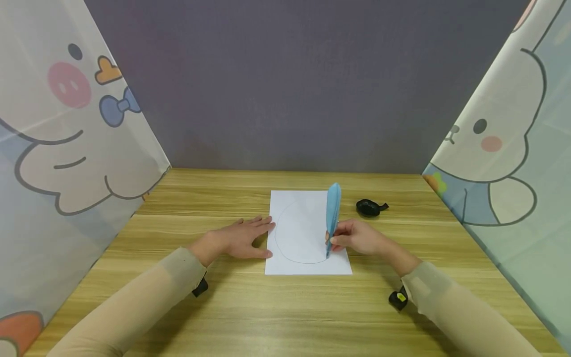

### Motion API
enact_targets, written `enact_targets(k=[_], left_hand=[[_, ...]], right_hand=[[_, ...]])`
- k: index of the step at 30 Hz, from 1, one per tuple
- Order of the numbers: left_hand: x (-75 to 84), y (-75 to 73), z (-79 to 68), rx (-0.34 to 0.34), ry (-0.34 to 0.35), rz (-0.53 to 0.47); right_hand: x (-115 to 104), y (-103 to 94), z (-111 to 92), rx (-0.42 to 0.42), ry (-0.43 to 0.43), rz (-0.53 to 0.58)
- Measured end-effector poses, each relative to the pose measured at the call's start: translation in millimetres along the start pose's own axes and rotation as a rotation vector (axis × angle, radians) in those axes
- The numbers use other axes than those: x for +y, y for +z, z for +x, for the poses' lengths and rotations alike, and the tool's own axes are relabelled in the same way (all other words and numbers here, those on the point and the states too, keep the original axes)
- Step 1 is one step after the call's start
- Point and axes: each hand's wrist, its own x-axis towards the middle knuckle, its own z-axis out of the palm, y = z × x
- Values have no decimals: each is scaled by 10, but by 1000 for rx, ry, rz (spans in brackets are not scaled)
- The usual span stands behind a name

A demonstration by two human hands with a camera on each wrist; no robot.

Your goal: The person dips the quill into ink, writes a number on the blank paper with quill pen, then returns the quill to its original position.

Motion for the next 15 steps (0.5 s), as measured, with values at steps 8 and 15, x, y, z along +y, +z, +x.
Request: enact_targets(k=[8, 15], left_hand=[[9, -7, -6, 1, 0, -5], [13, -11, -10, 2, 0, -6]], right_hand=[[38, -96, -18, 29, -23, 13], [55, -151, -9, 51, -3, 28]])
